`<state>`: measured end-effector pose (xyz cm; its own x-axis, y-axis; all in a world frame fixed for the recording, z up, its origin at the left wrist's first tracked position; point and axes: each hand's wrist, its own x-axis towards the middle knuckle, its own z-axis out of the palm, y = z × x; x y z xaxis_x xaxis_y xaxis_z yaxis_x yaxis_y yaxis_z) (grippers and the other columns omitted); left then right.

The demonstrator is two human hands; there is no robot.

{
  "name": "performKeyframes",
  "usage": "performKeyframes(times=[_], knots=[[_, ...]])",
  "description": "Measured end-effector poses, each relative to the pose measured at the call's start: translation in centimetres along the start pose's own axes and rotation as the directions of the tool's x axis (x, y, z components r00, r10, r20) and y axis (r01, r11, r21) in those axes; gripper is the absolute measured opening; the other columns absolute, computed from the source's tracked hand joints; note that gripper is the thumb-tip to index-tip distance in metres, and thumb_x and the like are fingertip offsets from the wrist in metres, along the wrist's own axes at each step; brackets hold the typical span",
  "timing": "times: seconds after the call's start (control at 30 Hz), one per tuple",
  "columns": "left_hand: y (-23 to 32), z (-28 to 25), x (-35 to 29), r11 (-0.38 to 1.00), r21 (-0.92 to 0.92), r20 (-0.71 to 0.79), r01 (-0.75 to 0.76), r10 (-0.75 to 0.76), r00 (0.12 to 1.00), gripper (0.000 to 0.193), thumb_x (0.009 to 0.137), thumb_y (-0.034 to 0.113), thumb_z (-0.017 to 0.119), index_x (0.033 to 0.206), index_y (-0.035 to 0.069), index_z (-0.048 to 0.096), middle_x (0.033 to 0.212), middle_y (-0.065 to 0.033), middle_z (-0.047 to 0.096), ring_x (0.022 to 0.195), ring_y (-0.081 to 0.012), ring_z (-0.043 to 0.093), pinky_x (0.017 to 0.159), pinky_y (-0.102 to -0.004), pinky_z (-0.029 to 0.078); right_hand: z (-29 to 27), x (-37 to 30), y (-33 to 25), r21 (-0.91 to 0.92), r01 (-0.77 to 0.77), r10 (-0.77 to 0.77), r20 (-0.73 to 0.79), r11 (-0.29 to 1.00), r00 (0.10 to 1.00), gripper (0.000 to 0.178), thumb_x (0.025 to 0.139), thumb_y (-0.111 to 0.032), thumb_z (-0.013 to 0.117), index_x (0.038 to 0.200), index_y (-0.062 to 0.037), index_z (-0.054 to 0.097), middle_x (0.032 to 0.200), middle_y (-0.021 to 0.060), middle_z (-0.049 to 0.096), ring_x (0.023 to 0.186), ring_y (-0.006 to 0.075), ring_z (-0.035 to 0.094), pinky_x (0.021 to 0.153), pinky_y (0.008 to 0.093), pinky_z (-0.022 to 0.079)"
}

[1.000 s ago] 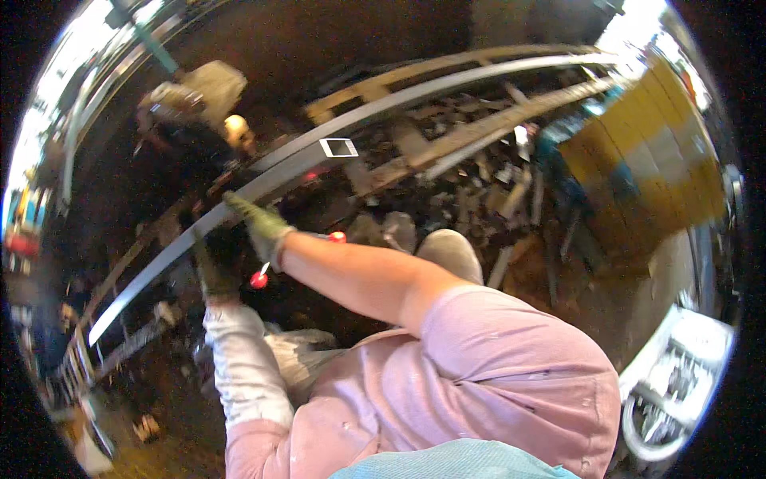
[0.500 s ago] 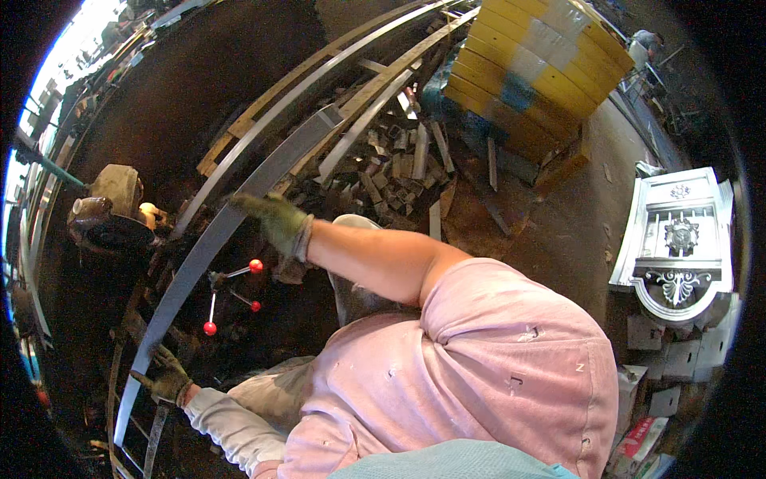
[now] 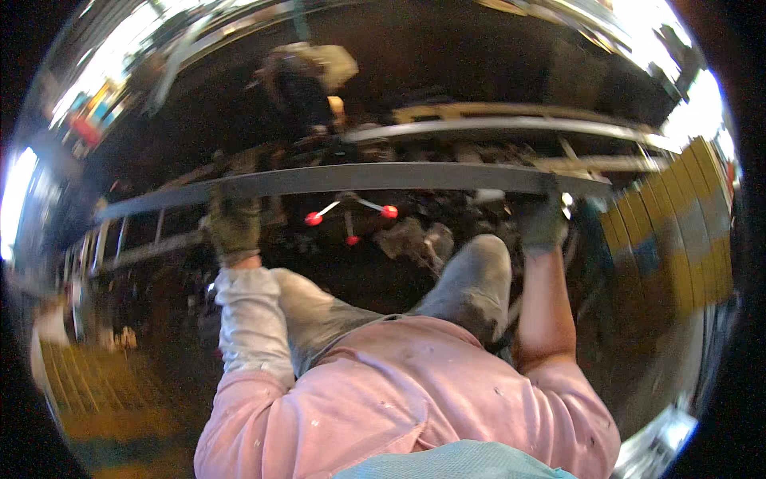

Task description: The person sits on the floor and repeatedly places a long metal bar into a chop saw, then cuts it. After each cut, the person removes the cut piece and repeats the process with the remaining bar.

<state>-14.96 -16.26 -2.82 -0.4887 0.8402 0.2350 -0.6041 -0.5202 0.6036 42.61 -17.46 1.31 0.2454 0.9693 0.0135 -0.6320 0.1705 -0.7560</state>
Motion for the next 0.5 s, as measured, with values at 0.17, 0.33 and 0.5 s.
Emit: performKeyframes(times=[0.17, 0.33, 0.5], knots=[[2.7, 1.4, -3.5, 0.952, -0.284, 0.034, 0.111, -0.106, 0.994, 0.022, 0.104, 0.019, 0.065, 0.121, 0.008, 0.072, 0.128, -0.0153, 0.072, 0.121, -0.0343, 0.067, 0.105, -0.0580, 0.056, 0.0, 2.0, -2.0, 0.163, 0.001, -0.019, 0.110, 0.987, 0.994, 0.062, 0.099, -0.046, 0.070, 0.145, -0.0058, 0.057, 0.142, 0.0137, 0.062, 0.133, 0.0317, 0.058, 0.111, 0.0499, 0.052], [4.5, 5.0, -1.5, 0.925, -0.342, 0.071, 0.165, -0.150, 0.986, 0.021, 0.105, 0.023, 0.065, 0.120, 0.011, 0.073, 0.118, -0.0119, 0.077, 0.110, -0.0312, 0.072, 0.101, -0.0596, 0.057, -2.3, 3.7, -8.7, 0.297, 0.272, -0.311, 0.092, 0.915, 0.946, 0.049, 0.101, -0.036, 0.069, 0.141, -0.0087, 0.061, 0.141, 0.0115, 0.064, 0.132, 0.0297, 0.059, 0.114, 0.0486, 0.049], [3.1, 9.4, 2.9, 0.942, -0.241, 0.044, 0.234, -0.230, 0.972, 0.017, 0.103, 0.025, 0.068, 0.110, 0.010, 0.071, 0.110, -0.0077, 0.076, 0.104, -0.0274, 0.072, 0.095, -0.0506, 0.060, -8.0, 3.8, -16.3, -0.034, 0.609, -0.599, 0.146, 0.793, 0.788, 0.039, 0.103, -0.024, 0.066, 0.138, -0.0071, 0.063, 0.139, 0.0138, 0.066, 0.129, 0.0292, 0.062, 0.110, 0.0461, 0.052]])
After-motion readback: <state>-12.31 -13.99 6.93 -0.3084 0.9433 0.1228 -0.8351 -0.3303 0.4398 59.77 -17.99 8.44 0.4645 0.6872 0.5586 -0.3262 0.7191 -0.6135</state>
